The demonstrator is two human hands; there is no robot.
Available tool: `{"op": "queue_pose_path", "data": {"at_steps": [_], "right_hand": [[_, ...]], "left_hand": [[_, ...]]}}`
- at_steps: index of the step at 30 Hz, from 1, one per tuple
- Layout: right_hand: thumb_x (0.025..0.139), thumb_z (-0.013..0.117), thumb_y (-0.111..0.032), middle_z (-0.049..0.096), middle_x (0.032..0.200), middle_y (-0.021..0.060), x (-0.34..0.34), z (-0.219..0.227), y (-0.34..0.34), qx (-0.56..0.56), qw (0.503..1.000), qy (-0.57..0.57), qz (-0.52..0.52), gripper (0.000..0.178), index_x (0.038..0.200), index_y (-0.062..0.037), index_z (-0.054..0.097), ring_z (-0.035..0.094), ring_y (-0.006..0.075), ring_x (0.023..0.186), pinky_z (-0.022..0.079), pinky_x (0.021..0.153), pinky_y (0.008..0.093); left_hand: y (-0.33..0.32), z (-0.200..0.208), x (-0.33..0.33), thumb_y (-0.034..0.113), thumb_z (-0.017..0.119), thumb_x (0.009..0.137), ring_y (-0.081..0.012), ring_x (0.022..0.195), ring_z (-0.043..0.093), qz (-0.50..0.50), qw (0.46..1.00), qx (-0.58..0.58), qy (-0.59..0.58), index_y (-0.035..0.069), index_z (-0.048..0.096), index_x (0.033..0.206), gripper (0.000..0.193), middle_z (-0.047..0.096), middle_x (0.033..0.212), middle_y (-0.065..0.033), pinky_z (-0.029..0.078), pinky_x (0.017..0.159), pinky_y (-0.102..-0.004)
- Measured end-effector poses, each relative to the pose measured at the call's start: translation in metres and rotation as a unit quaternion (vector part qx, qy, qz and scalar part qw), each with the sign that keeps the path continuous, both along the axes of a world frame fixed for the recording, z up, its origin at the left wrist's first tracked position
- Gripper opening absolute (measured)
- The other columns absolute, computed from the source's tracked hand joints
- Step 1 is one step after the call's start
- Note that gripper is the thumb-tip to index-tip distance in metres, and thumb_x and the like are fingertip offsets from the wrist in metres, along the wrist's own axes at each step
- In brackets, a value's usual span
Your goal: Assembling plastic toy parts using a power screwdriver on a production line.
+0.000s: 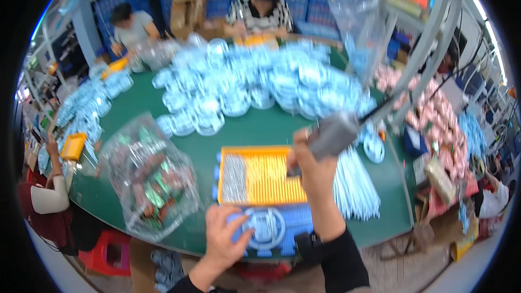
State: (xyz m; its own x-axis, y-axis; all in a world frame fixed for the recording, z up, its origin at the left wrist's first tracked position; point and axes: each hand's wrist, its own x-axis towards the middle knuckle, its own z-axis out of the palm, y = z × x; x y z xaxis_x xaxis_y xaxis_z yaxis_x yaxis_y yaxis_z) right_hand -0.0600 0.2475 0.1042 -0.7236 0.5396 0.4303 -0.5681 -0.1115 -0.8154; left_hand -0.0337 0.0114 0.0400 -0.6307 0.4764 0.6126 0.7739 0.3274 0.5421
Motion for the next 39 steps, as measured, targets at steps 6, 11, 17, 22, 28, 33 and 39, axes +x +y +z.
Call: {"op": "queue_pose_path", "data": {"at_steps": [6, 11, 17, 22, 28, 33, 39], "right_hand": [[0.091, 0.074, -0.034, 0.056, 0.068, 0.008, 0.066, 0.025, -0.043, -0.052, 0.982, 0.075, 0.166, 0.045, 0.112, 0.0006, 0.053, 0.057, 0.0198, 0.061, 0.048, 0.057, 0.0341], [0.088, 0.076, -0.041, 0.057, 0.068, 0.0084, 0.092, 0.022, -0.066, -0.062, 0.98, 0.068, 0.178, 0.054, 0.112, 0.0005, 0.053, 0.057, 0.0208, 0.062, 0.048, 0.058, 0.0357], [0.086, 0.071, -0.055, 0.051, 0.064, 0.0037, 0.104, 0.018, -0.078, -0.014, 0.984, 0.017, 0.177, 0.059, 0.112, -0.0051, 0.053, 0.053, 0.0176, 0.054, 0.043, 0.049, 0.0329], [0.085, 0.069, -0.061, 0.049, 0.064, 0.0024, 0.114, 0.017, -0.092, 0.033, 0.978, -0.029, 0.202, 0.067, 0.111, -0.0021, 0.051, 0.05, 0.015, 0.053, 0.04, 0.046, 0.0299], [0.081, 0.081, -0.048, 0.054, 0.065, 0.0047, 0.128, 0.005, -0.103, -0.047, 0.976, -0.043, 0.209, 0.068, 0.111, 0.0069, 0.055, 0.052, 0.0127, 0.058, 0.039, 0.052, 0.025], [0.085, 0.08, -0.035, 0.056, 0.069, 0.0046, 0.124, -0.013, -0.095, -0.006, 0.982, 0.023, 0.19, 0.056, 0.111, 0.007, 0.055, 0.054, 0.0131, 0.06, 0.041, 0.051, 0.0262], [0.081, 0.075, -0.059, 0.055, 0.067, 0.0053, 0.123, -0.023, -0.106, 0.049, 0.991, -0.06, 0.113, 0.071, 0.11, 0.0027, 0.054, 0.052, 0.0149, 0.056, 0.04, 0.049, 0.0281]], "left_hand": [[0.028, 0.02, 0.002, 0.017, 0.082, 0.07, -0.0299, 0.096, 0.056, -0.008, 0.999, 0.027, 0.021, 0.007, 0.069, 0.098, 0.032, 0.061, 0.099, -0.0076, 0.038, 0.09, -0.0436], [0.015, 0.007, 0.016, 0.012, 0.079, 0.075, -0.0259, 0.091, 0.056, -0.07, 0.996, 0.056, -0.017, 0.008, 0.069, 0.083, 0.013, 0.063, 0.089, -0.003, 0.037, 0.091, -0.0451], [-0.006, 0.003, 0.034, 0.01, 0.072, 0.081, -0.0269, 0.096, 0.059, -0.097, 0.995, -0.012, -0.018, 0.008, 0.067, 0.093, 0.013, 0.063, 0.092, -0.0051, 0.032, 0.103, -0.0523], [-0.016, 0.002, 0.05, 0.006, 0.076, 0.075, -0.0277, 0.087, 0.059, -0.08, 0.997, -0.01, -0.008, 0.005, 0.065, 0.087, 0.017, 0.062, 0.086, -0.0063, 0.035, 0.103, -0.0518], [-0.025, -0.017, 0.062, 0.007, 0.079, 0.071, -0.0286, 0.09, 0.058, -0.091, 0.995, -0.007, -0.028, 0.005, 0.066, 0.09, 0.024, 0.062, 0.088, -0.0069, 0.039, 0.095, -0.047], [-0.027, -0.021, 0.054, 0.024, 0.086, 0.067, -0.0332, 0.113, 0.051, -0.044, 0.996, -0.051, -0.05, 0.005, 0.058, 0.127, 0.069, 0.055, 0.118, -0.0136, 0.034, 0.1, -0.0524], [-0.004, -0.028, 0.038, 0.033, 0.089, 0.065, -0.0407, 0.138, 0.037, -0.044, 0.988, -0.132, -0.064, 0.004, 0.042, 0.145, 0.098, 0.039, 0.148, -0.0215, 0.024, 0.114, -0.0579]]}}
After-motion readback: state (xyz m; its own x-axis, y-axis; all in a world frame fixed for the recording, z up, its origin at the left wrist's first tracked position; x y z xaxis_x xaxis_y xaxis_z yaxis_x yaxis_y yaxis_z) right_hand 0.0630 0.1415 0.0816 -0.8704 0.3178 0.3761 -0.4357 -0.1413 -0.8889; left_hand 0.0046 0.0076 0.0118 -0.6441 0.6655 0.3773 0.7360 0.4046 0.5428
